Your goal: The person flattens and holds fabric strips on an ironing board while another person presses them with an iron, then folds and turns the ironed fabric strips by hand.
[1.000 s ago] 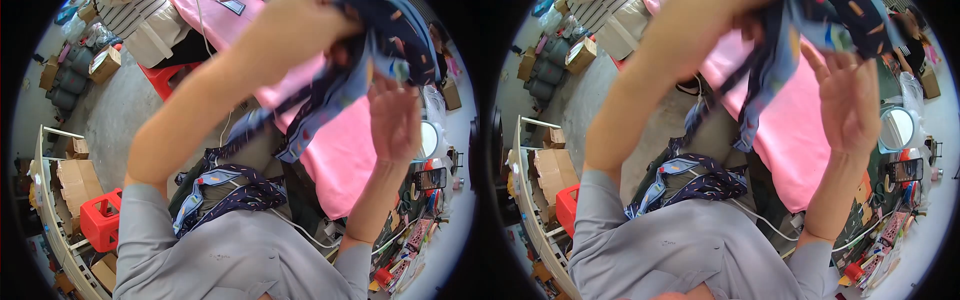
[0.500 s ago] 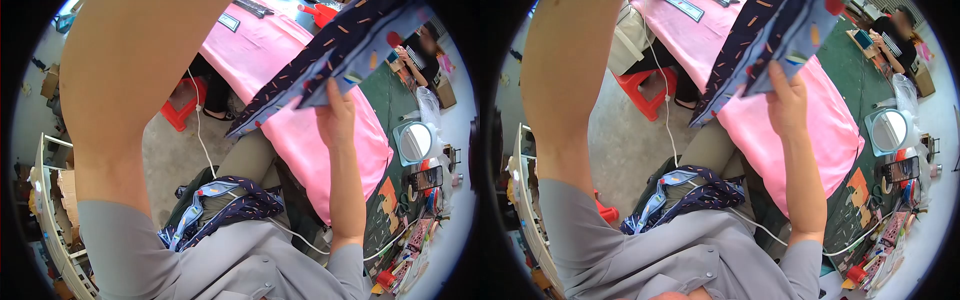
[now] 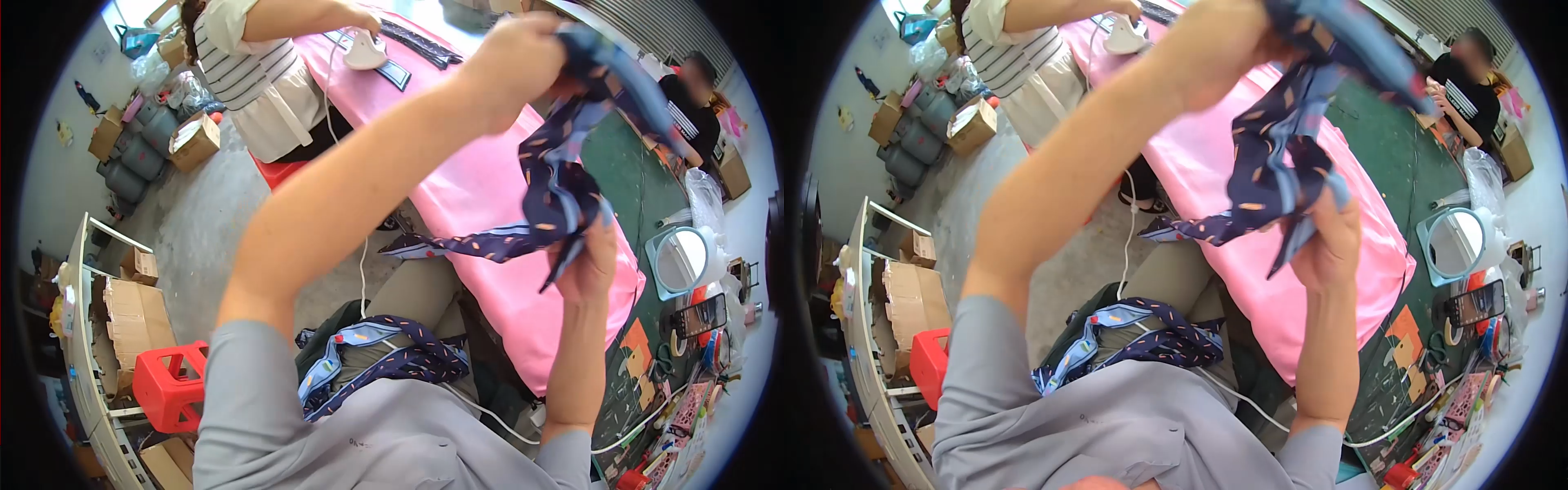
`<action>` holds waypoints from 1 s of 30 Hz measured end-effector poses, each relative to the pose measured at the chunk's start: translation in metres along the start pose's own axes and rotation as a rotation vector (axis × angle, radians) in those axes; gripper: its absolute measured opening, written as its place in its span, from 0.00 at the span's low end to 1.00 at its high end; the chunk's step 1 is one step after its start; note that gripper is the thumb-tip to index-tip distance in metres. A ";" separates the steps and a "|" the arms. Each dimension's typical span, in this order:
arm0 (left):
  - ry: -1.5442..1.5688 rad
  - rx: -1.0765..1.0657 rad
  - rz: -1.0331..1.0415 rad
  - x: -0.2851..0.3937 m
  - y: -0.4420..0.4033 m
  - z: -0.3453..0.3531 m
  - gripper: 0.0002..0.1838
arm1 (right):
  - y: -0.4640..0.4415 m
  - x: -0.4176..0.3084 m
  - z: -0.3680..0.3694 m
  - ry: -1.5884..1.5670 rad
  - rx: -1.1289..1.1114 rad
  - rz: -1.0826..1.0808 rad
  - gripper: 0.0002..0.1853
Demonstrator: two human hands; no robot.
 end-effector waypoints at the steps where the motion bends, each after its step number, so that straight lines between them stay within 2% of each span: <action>1: -0.020 0.063 0.038 -0.008 0.022 -0.006 0.11 | 0.001 -0.011 -0.006 -0.022 0.024 -0.030 0.18; 2: -0.062 0.078 -0.118 -0.022 0.047 -0.005 0.10 | -0.002 -0.019 -0.002 -0.028 0.018 -0.033 0.18; 4: 0.034 -0.097 -0.253 -0.054 0.084 0.010 0.14 | -0.008 -0.048 0.004 -0.171 0.032 -0.160 0.16; 6: 0.169 -0.290 -0.478 -0.079 0.122 0.029 0.13 | -0.012 -0.066 0.004 -0.181 -0.005 -0.182 0.15; 7: 0.266 -0.285 -0.418 -0.083 0.133 0.042 0.13 | -0.014 -0.075 0.004 -0.189 -0.037 -0.196 0.15; 10: 0.226 -0.400 -0.461 -0.091 0.160 0.062 0.12 | -0.019 -0.093 -0.003 -0.207 -0.108 -0.222 0.15; 14: -0.315 -0.596 -0.454 -0.107 0.162 0.065 0.16 | -0.017 -0.115 -0.033 -0.164 0.084 -0.367 0.15; 16: -0.117 -0.377 -0.551 -0.114 0.148 0.055 0.16 | -0.016 -0.109 -0.027 -0.171 0.080 -0.342 0.15; 17: -0.119 -0.376 -0.549 -0.110 0.144 0.058 0.16 | -0.015 -0.103 -0.021 -0.179 0.075 -0.317 0.16; 19: 0.081 -0.046 -0.433 -0.090 0.126 0.046 0.13 | -0.013 -0.090 -0.009 -0.194 0.068 -0.270 0.16; 20: 0.082 -0.048 -0.432 -0.091 0.122 0.051 0.13 | -0.012 -0.086 -0.004 -0.193 0.068 -0.272 0.16; 24: 0.120 0.014 0.151 -0.054 0.102 0.064 0.13 | -0.006 -0.052 0.028 -0.060 -0.123 -0.045 0.16; 30: 0.021 -0.043 0.001 -0.053 0.068 0.053 0.19 | 0.002 -0.063 0.014 0.011 0.056 -0.091 0.14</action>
Point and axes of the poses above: each hand's wrist, its own y-axis away from the middle knuckle, its own z-axis out of the palm, x = y × z, the point moved 8 cm from there along -y, towards the middle knuckle, and after that the axes turned 1 degree about y, right-handed, at the moved point
